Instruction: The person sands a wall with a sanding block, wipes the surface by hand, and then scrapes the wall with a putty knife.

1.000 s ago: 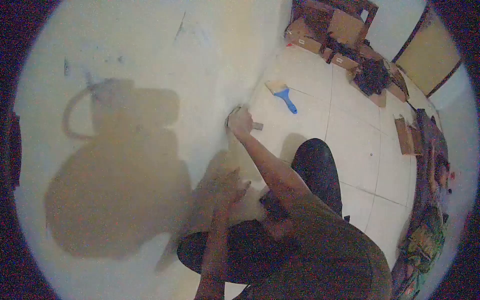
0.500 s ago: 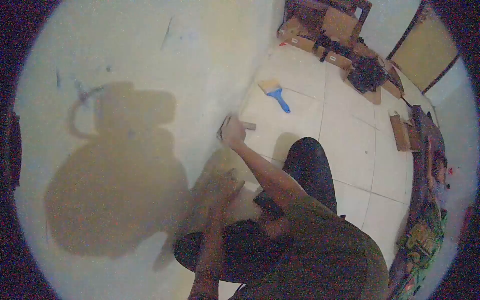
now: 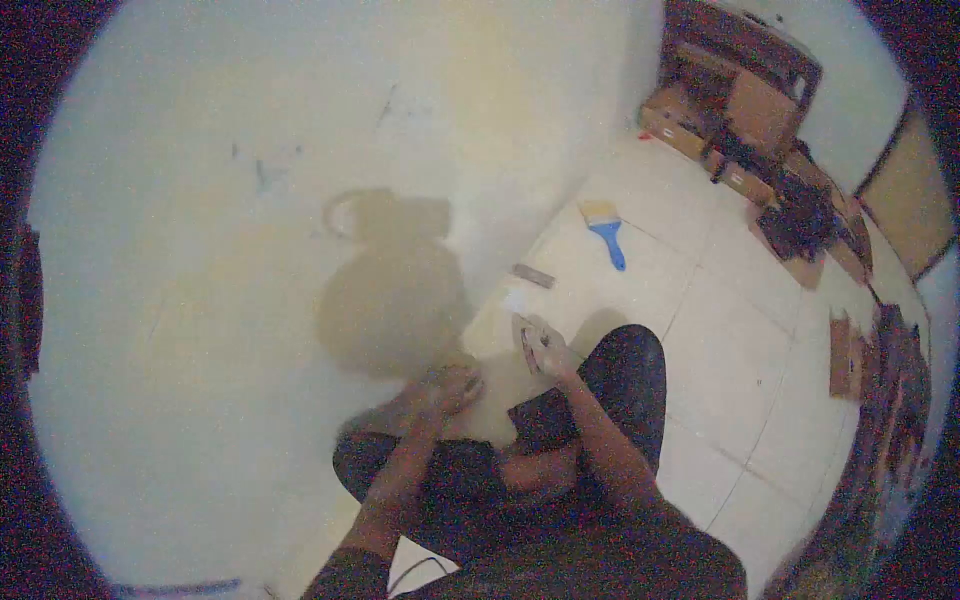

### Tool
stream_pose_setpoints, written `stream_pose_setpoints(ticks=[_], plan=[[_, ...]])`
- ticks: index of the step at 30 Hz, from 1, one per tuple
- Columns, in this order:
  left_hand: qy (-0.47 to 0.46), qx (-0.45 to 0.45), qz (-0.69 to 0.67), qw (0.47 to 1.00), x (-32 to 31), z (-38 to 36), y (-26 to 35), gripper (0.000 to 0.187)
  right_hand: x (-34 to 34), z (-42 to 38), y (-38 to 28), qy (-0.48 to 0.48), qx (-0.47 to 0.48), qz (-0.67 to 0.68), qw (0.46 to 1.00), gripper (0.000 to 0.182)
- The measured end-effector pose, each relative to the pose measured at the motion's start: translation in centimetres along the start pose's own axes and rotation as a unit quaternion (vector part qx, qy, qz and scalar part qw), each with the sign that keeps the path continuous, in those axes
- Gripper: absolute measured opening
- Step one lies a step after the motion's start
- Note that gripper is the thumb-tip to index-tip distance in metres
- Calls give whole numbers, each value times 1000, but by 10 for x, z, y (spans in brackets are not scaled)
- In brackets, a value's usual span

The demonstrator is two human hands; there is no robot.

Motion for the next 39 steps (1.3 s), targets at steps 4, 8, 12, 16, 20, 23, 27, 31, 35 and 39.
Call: stream_pose_setpoints(ticks=[4, 8, 12, 16, 20, 23, 27, 31, 35, 39], plan=[[25, -21, -9, 999, -45, -3, -22, 37, -7, 6, 13, -6, 25, 21, 999, 36], [37, 168, -166, 971, 14, -20, 13, 41, -18, 6, 3, -1, -21, 31, 999, 38], [201, 240, -438, 843, -44, 1, -6, 46, -36, 21, 26, 36, 155, -157, 975, 33], [210, 173, -605, 748, -36, -14, 58, 54, -41, -3, 13, 37, 273, -322, 906, 28], [123, 200, -641, 731, -21, -9, 86, 67, -40, 1, 26, -28, 179, -215, 960, 27], [272, 41, -562, 780, -63, 10, 60, 60, -34, 7, 30, -13, 150, -169, 974, 25], [155, 217, -554, 789, -80, 36, 5, 51, -26, 9, 27, -76, 13, 46, 996, 26], [226, 137, -582, 769, 11, 11, 78, 38, -26, 18, 16, -55, 42, 69, 995, 28], [224, 108, -555, 794, 3, 19, 89, 31, -19, 2, -4, 81, 94, -31, 992, 22], [213, 112, -483, 842, -9, 23, 79, 34, -12, 5, -3, 37, 80, -98, 991, 24]])
Point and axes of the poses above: each hand's wrist, its own z-axis towards the middle knuckle, its own x-axis out of the back of the hand, y = z × x, the point moved 3 cm from there along z, towards the middle knuckle, and after that the axes turned 4 degrees about x, right-handed, at the moved point
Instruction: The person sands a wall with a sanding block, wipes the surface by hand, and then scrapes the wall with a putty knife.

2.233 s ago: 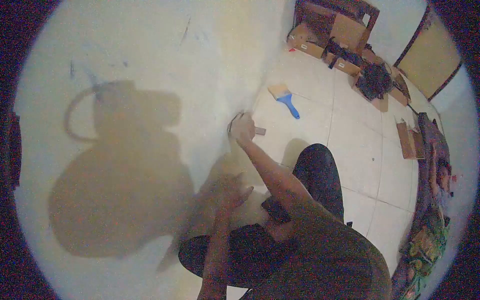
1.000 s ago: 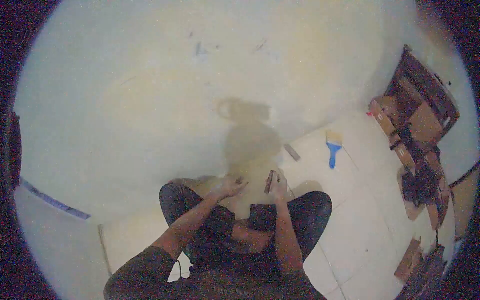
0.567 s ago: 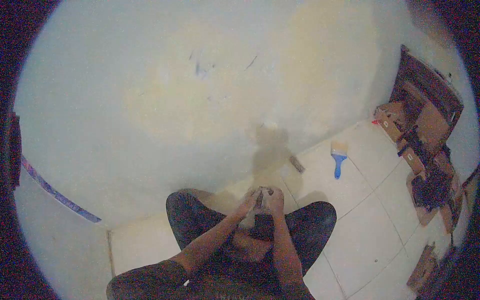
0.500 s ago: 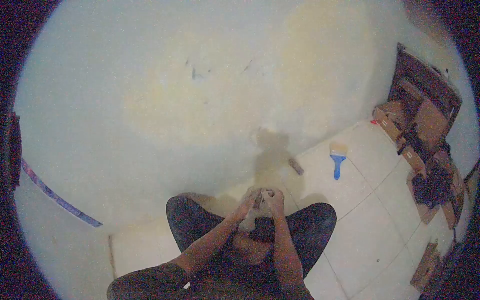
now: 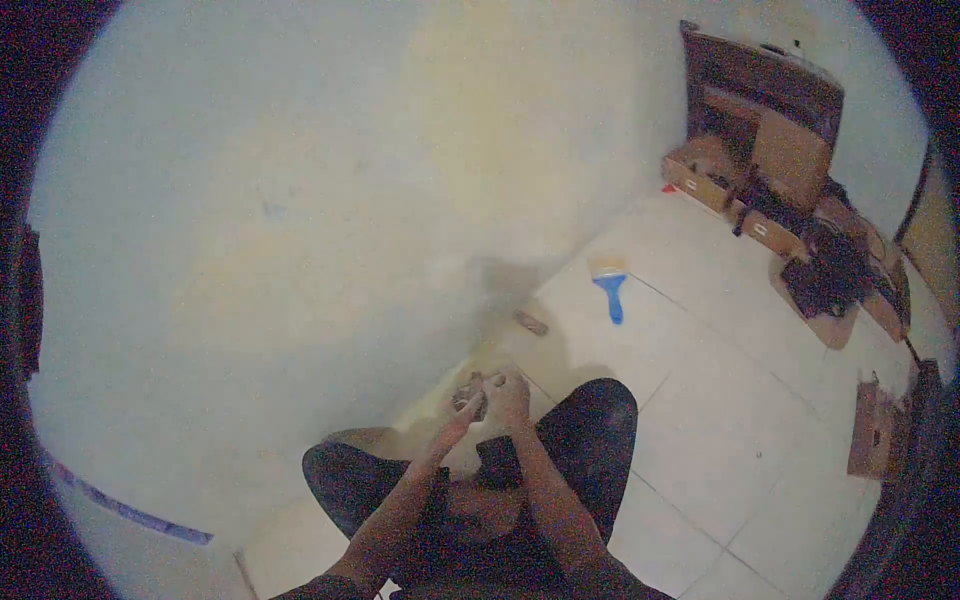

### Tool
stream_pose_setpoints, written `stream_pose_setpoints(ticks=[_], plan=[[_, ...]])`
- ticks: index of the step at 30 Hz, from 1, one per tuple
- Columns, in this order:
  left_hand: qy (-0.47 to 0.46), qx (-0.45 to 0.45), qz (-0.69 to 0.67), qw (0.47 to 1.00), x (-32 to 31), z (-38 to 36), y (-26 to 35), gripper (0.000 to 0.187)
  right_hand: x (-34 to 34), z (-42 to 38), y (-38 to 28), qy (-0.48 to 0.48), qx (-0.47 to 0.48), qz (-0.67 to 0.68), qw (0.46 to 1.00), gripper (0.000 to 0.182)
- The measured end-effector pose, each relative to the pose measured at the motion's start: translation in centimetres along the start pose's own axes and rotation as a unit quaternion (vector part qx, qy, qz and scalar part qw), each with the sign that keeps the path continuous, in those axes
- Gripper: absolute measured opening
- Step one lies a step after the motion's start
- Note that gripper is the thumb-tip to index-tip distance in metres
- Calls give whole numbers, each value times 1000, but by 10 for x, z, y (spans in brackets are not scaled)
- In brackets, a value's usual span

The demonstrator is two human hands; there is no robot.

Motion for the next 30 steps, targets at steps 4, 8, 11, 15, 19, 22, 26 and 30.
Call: stream_pose_setpoints(ticks=[4, 8, 11, 15, 19, 22, 26, 30], plan=[[12, -16, -30, 999, -1, -15, 22, 39, -7, -4, 3, -14, 78, -46, 996, 31], [2, -34, 27, 999, 5, -13, 0, 46, -36, 12, 36, -57, 51, -34, 997, 39], [-5, -70, 83, 994, 8, -26, 28, 51, -38, 8, 19, -83, -23, 32, 996, 43], [-44, -51, -52, 996, 8, -22, 26, 62, -18, -4, -21, -98, 16, 21, 995, 39], [-39, 45, -263, 963, 22, 0, -26, 56, -24, -1, -17, -156, -50, 98, 982, 34], [-102, 99, -291, 946, 30, 24, -65, 53, -24, -2, -21, -137, -26, 113, 984, 33], [-55, 164, -221, 960, 34, 13, -38, 51, -30, 2, -9, -86, 49, 47, 994, 34], [-35, 114, -214, 970, 43, 19, -63, 50, -26, 2, -13, -139, -7, 81, 987, 42]])
Point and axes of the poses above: each hand's wrist, its own z-axis towards the middle knuckle, its own x-axis out of the back of the hand, y = z × x, the point moved 3 cm from there along z, towards the middle knuckle, and after that the axes turned 4 degrees about x, right-handed, at the moved point
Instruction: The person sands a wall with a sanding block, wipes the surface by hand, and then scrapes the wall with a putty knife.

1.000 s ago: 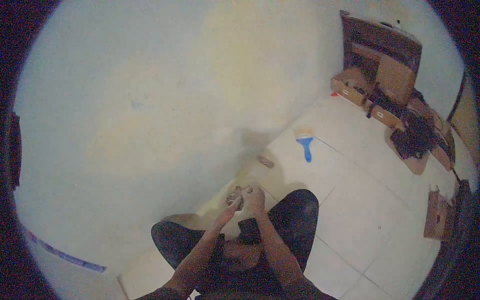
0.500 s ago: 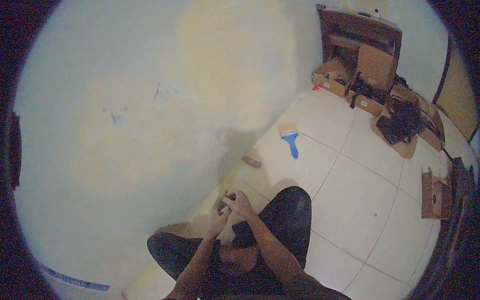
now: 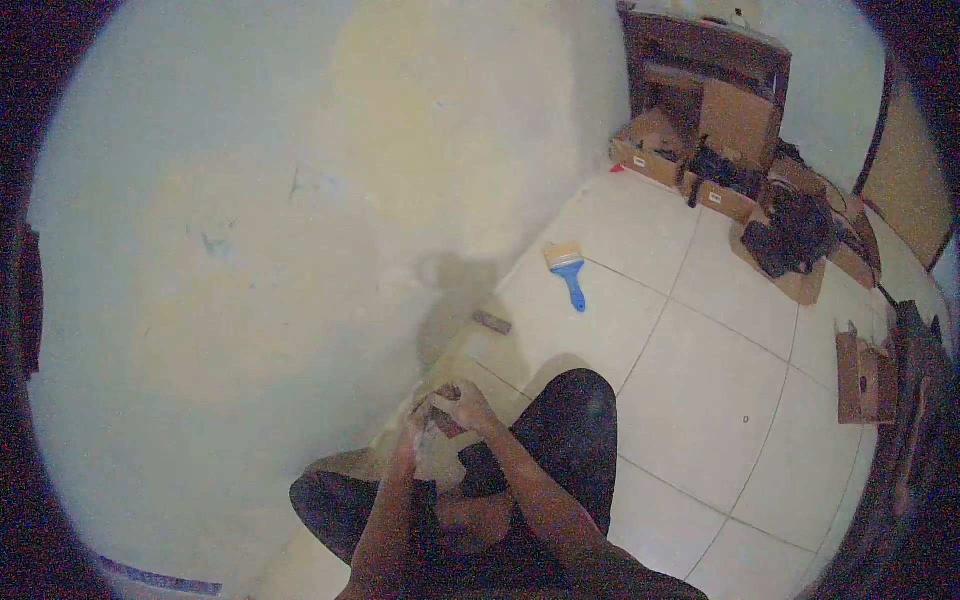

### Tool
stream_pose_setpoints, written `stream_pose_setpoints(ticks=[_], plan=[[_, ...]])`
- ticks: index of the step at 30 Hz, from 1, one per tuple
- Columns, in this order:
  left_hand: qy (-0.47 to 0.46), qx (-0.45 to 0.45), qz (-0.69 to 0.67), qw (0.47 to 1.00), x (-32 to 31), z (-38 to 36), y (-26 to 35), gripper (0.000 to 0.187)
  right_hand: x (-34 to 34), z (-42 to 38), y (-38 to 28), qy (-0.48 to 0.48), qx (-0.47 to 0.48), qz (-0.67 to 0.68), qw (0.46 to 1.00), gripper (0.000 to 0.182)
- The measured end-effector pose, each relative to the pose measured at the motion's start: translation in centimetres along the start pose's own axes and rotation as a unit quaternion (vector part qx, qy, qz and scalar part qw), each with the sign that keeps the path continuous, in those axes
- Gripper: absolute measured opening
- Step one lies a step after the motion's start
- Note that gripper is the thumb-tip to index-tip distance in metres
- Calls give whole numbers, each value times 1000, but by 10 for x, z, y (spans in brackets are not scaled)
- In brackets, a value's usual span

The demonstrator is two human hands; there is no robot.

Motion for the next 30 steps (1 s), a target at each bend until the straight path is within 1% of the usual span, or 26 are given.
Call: stream_pose_setpoints(ticks=[2, 3, 5, 6, 8, 9, 11, 12, 14, 15, 17, 18, 20, 21, 23, 24, 26, 27, 29, 30], plan=[[39, -3, 61, 997, -19, -23, 36, 48, -1, 1, 8, 17, 28, -45, 998, 46], [60, -6, 91, 994, -26, -30, 50, 48, -1, -1, 7, 31, 33, -46, 998, 49], [95, 30, 191, 976, -11, -17, 41, 46, -2, -5, 4, 57, 42, -47, 996, 54], [113, 47, 240, 963, -5, -12, 37, 45, -3, -3, 11, 71, 29, -69, 995, 56], [121, -62, 231, 963, -9, -13, 46, 42, -8, 4, 29, 97, 3, -112, 989, 60], [125, -117, 225, 959, -11, -15, 50, 40, -7, 1, 20, 103, -3, -109, 989, 61], [121, -124, 238, 956, -16, -19, 64, 41, -1, -7, -10, 114, -14, -106, 988, 64], [121, -127, 246, 953, -19, -24, 74, 41, -3, -5, -9, 105, -15, -98, 990, 65], [150, -134, 253, 946, -31, -38, 91, 40, -5, 0, -2, 87, -16, -82, 993, 69], [163, -138, 256, 943, -35, -41, 95, 39, -4, -3, -10, 42, -30, -37, 998, 68], [121, -144, 212, 959, -35, -42, 93, 35, 3, -15, -40, -51, -60, 53, 995, 67], [100, -145, 189, 966, -34, -42, 92, 33, 2, -13, -37, -66, -72, 37, 995, 63], [95, -137, 240, 956, -22, -33, 83, 32, -6, -7, -19, -100, -96, 5, 990, 55], [95, -132, 264, 951, -17, -31, 78, 31, -8, -7, -9, -101, -98, 16, 990, 52], [85, -107, 270, 953, -11, -32, 76, 29, -15, -5, 14, -104, -103, 40, 988, 44], [81, -96, 272, 954, -8, -31, 77, 28, -22, 2, 36, -97, -79, 47, 991, 43], [33, -97, 315, 944, 2, -26, 75, 26, -36, 13, 79, -84, -32, 59, 994, 41], [9, -97, 335, 937, 7, -27, 75, 25, -38, 11, 77, -98, -46, 94, 990, 41], [60, -71, 352, 931, 18, -34, 80, 23, -37, 4, 57, -123, -80, 165, 975, 41], [73, -115, 360, 923, 24, -35, 85, 21, -30, -3, 34, -106, -109, 137, 979, 40]])
Point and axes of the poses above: each hand's wrist, its own z-axis towards the middle knuckle, its own x-axis out of the back of the hand, y = z × x, the point moved 3 cm from there along z, towards the middle knuckle, and after that the axes turned 4 degrees about x, right-handed, at the moved point
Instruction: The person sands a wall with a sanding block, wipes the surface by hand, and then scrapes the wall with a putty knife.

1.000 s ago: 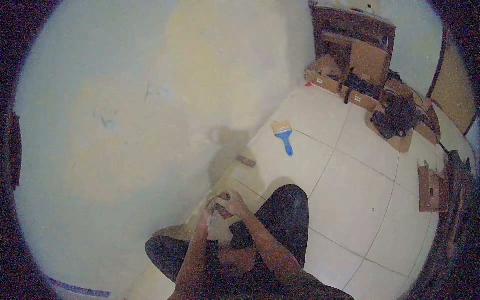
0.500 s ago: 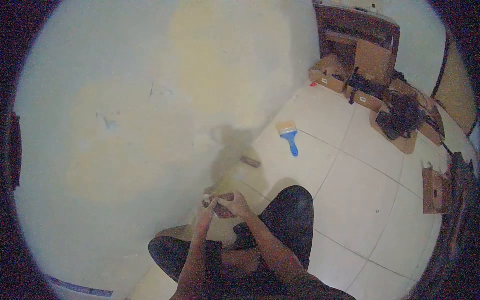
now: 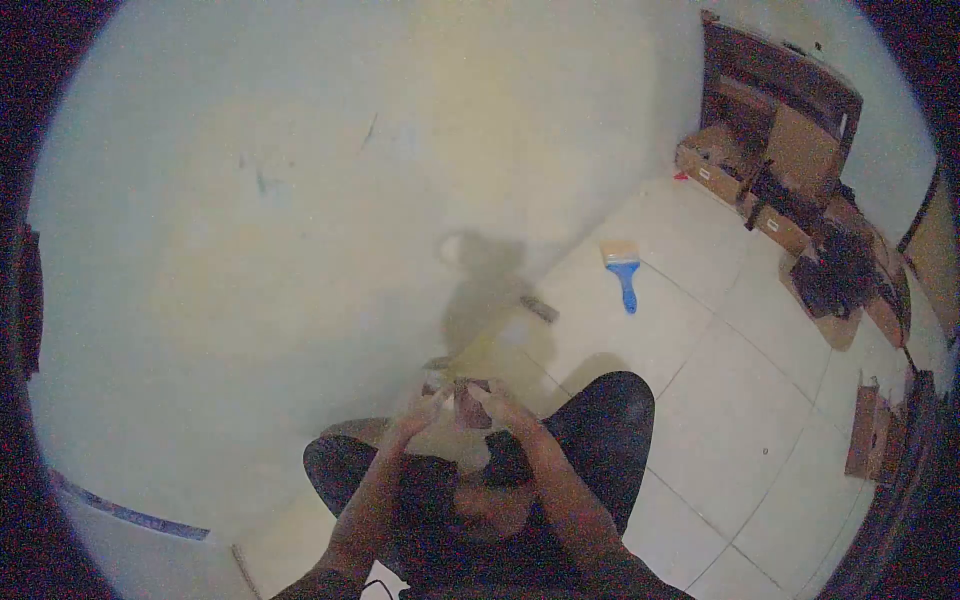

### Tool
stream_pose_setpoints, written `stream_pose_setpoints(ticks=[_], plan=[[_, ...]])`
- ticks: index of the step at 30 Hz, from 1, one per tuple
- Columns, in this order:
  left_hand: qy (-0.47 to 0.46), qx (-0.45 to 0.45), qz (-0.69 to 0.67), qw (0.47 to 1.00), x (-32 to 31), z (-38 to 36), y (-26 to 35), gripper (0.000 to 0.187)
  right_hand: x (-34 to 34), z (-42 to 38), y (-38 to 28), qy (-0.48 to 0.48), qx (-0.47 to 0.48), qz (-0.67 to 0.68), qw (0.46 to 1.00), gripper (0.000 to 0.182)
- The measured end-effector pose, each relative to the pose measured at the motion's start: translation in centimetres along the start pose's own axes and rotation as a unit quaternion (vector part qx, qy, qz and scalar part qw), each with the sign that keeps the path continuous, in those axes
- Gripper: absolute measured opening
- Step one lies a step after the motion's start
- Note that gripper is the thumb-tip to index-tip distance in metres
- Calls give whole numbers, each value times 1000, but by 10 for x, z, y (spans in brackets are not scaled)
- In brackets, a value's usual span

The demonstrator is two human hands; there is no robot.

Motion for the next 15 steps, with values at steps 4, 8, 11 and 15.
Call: stream_pose_setpoints(ticks=[4, 8, 11, 15], plan=[[138, -261, 80, 952, 48, 2, 7, 16, 23, -2, 2, 106, -6, -190, 976, 40], [146, -272, 221, 925, 81, -12, 22, 17, 18, -7, -6, 301, 123, -423, 846, 42], [45, -179, 218, 958, 62, -12, -20, 26, -14, -23, -64, 264, 209, -235, 912, 45], [51, -151, 203, 966, 37, 4, -76, 35, -66, -20, -123, 254, 281, -252, 891, 53]])
Point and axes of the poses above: each hand's wrist, its own z-axis towards the middle knuckle, its own x-axis out of the back of the hand, y = z × x, the point moved 3 cm from there along z, towards the middle knuckle, and after that the axes turned 4 degrees about x, right-handed, at the moved point
